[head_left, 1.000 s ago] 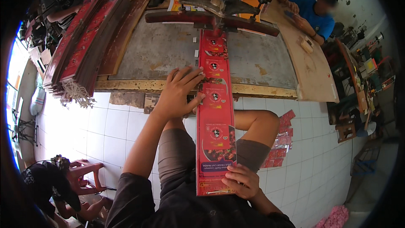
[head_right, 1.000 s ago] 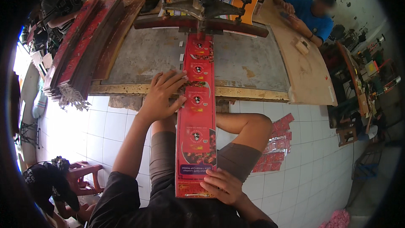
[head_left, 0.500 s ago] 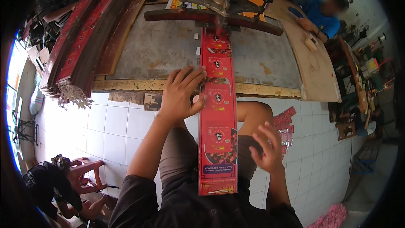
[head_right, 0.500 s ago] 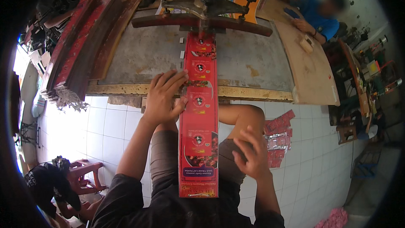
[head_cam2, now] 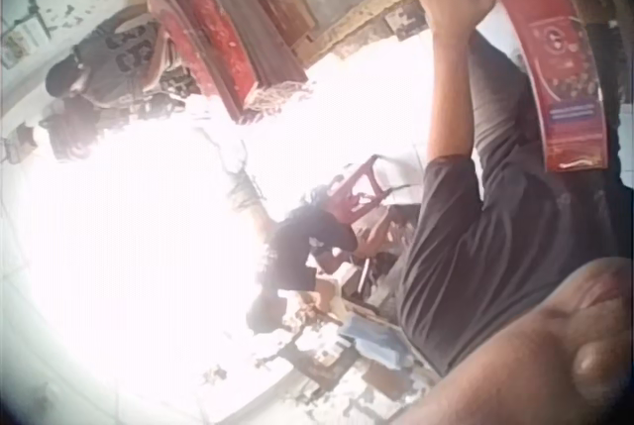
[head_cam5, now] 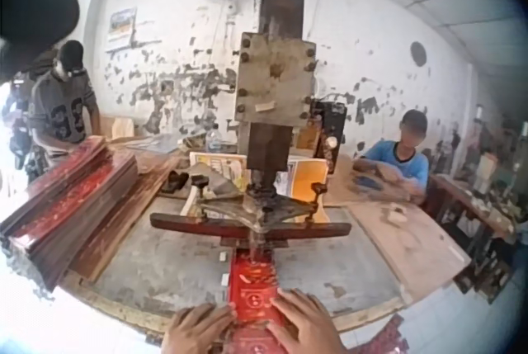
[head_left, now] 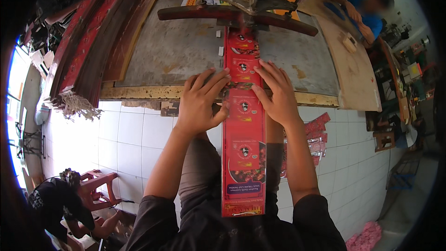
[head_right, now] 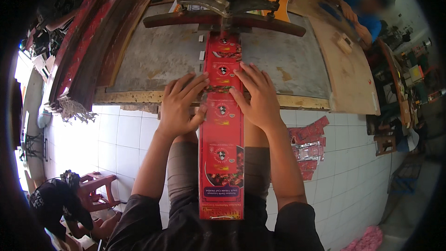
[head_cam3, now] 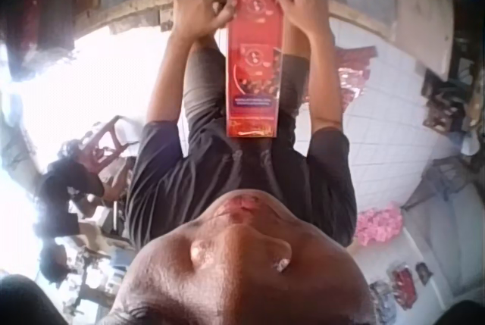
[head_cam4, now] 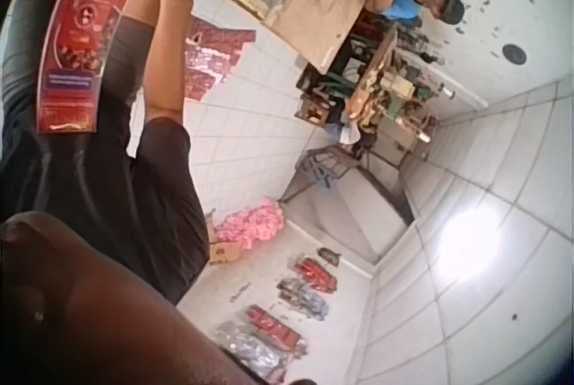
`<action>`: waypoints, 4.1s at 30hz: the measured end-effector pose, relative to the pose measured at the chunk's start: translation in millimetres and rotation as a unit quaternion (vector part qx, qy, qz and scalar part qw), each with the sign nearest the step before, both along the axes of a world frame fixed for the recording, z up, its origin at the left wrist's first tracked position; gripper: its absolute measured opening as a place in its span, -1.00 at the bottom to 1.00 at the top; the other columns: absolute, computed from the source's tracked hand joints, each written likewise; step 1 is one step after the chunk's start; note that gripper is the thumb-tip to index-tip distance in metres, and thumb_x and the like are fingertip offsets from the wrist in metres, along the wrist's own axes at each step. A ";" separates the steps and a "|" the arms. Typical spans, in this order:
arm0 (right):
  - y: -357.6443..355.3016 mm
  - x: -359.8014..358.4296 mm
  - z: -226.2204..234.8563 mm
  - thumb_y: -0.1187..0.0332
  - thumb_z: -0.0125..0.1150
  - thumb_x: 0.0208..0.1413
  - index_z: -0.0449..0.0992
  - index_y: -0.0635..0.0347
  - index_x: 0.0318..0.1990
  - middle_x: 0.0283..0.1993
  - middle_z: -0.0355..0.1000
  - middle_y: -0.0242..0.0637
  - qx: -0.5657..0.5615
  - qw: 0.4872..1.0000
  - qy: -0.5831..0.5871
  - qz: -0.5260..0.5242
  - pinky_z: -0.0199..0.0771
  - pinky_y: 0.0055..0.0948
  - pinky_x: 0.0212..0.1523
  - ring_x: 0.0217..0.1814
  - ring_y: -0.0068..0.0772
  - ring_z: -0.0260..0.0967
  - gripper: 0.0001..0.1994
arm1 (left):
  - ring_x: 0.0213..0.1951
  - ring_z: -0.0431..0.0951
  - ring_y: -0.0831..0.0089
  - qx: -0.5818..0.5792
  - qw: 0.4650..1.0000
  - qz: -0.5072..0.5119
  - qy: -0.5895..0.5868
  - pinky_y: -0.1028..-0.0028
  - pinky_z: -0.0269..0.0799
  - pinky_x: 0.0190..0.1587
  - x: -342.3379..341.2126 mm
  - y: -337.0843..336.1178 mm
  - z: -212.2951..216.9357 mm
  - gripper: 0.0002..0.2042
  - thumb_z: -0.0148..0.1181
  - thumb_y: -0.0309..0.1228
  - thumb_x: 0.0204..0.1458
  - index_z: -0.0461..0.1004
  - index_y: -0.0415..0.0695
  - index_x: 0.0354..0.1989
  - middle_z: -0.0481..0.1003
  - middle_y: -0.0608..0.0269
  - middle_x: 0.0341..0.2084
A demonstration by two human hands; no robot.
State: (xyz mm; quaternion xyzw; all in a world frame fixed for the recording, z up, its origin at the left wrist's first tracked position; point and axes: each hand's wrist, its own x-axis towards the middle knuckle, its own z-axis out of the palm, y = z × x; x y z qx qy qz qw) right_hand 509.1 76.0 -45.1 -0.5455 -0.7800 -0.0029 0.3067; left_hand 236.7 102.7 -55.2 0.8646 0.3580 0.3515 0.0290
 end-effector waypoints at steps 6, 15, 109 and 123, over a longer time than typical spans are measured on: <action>1.5 3.2 -1.5 0.13 0.37 0.37 0.57 0.08 0.41 0.59 0.38 -0.12 -0.021 1.000 0.008 -0.007 0.12 0.15 0.66 0.67 0.02 0.24 -0.48 | 0.38 0.47 0.01 -0.005 1.000 0.004 0.006 -0.07 0.30 0.40 0.7 1.7 -2.3 -0.41 0.24 -0.10 0.09 0.57 -0.13 0.29 0.53 0.22 0.39; 1.8 3.4 -1.2 0.14 0.38 0.35 0.58 0.05 0.42 0.59 0.37 -0.13 -0.036 0.999 0.015 -0.010 0.10 0.14 0.68 0.68 0.00 0.23 -0.47 | 0.38 0.47 0.03 -0.013 1.000 0.005 0.006 -0.08 0.31 0.40 0.5 1.1 -0.8 -0.40 0.22 -0.11 0.09 0.55 -0.12 0.31 0.52 0.23 0.40; 87.9 301.4 7.0 0.06 0.30 0.43 0.45 0.17 0.49 0.56 0.35 0.03 -0.013 0.938 -0.082 -0.336 0.28 0.01 0.58 0.61 0.11 0.28 -0.40 | 0.54 0.30 0.03 -0.048 0.992 -0.035 0.111 -0.06 0.16 0.53 -2.2 -3.8 16.8 -0.22 0.16 -0.49 -0.06 0.43 -0.04 0.51 0.38 0.20 0.54; 167.5 431.5 -5.3 0.02 0.24 0.43 0.23 0.04 0.64 0.67 0.17 -0.08 -0.074 0.872 -0.177 -0.451 0.28 0.05 0.58 0.65 0.12 0.20 -0.28 | 0.40 0.50 0.29 0.045 0.993 0.093 0.059 0.10 0.29 0.40 18.8 -13.9 -12.0 -0.56 0.24 -0.43 0.18 0.60 0.13 0.26 0.53 0.48 0.42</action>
